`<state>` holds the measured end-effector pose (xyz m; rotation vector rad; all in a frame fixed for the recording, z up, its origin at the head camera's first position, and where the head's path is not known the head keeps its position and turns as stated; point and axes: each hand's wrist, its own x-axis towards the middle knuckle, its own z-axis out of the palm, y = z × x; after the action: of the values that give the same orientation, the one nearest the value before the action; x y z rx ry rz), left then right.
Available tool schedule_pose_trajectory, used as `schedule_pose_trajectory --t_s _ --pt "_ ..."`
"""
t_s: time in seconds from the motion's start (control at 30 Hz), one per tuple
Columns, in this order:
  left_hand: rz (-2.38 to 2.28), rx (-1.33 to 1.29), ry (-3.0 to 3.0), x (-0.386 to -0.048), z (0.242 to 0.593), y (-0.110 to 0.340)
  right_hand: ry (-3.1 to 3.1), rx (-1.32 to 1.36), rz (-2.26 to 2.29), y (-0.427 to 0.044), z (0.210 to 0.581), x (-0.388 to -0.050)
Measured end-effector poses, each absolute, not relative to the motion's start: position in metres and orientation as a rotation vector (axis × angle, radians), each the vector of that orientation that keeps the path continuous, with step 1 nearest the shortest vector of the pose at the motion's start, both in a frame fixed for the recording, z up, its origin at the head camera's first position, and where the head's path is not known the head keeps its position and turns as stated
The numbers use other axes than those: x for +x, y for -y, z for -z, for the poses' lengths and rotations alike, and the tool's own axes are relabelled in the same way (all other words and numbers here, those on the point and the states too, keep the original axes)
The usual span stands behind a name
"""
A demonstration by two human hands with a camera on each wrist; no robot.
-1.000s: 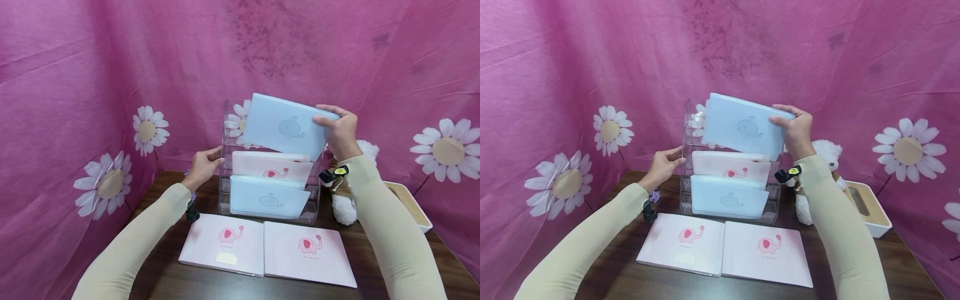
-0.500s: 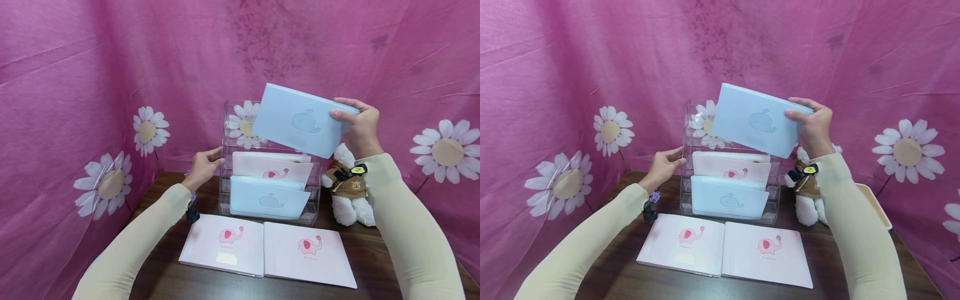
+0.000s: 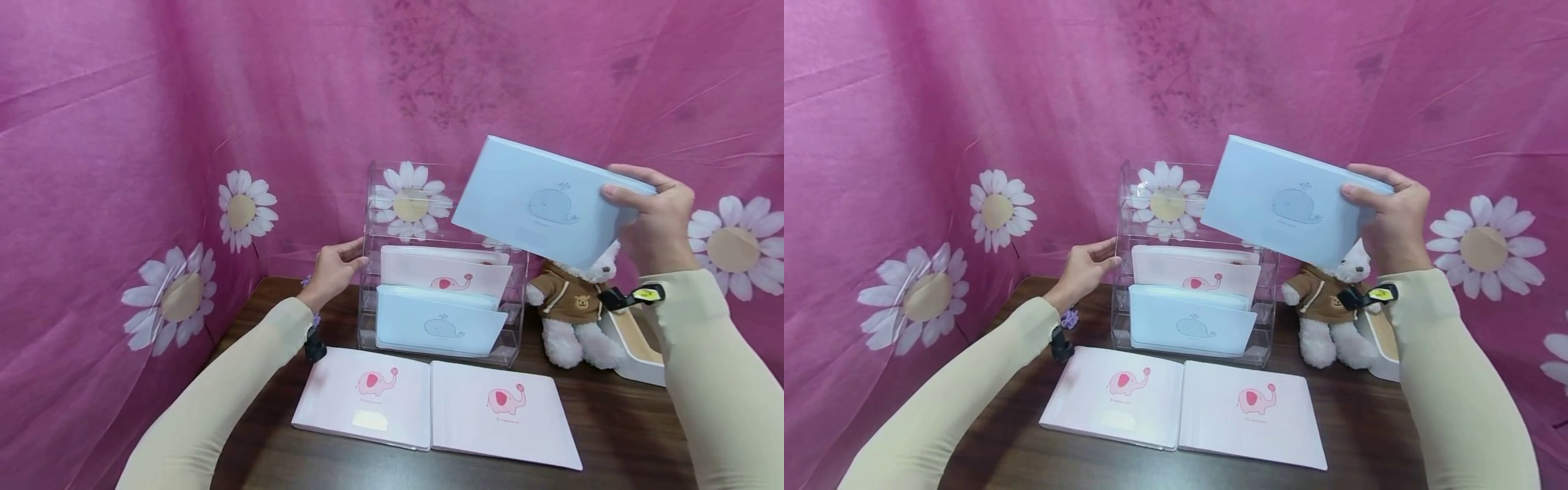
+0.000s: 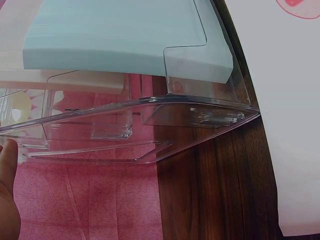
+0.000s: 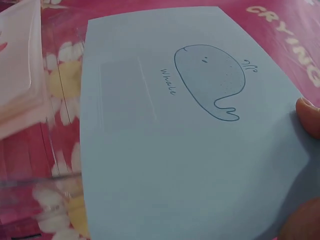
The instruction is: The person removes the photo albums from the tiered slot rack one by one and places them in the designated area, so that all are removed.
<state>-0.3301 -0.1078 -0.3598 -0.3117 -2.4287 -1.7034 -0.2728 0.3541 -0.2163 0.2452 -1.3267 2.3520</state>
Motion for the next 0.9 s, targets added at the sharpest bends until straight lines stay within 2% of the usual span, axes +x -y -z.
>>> schedule_pose_trajectory --t_s 0.57,0.83,0.9 --pt "1.674 -0.277 2.449 -0.328 0.356 0.105 1.410 0.060 -2.240 -0.427 0.251 -0.236" --pt "1.688 -0.280 2.456 -0.328 0.358 0.103 1.219 0.420 -2.221 -0.478 0.293 -0.227" --pt "1.695 -0.280 2.459 -0.328 0.359 0.103 1.374 0.406 -2.206 -0.494 0.303 -0.219"
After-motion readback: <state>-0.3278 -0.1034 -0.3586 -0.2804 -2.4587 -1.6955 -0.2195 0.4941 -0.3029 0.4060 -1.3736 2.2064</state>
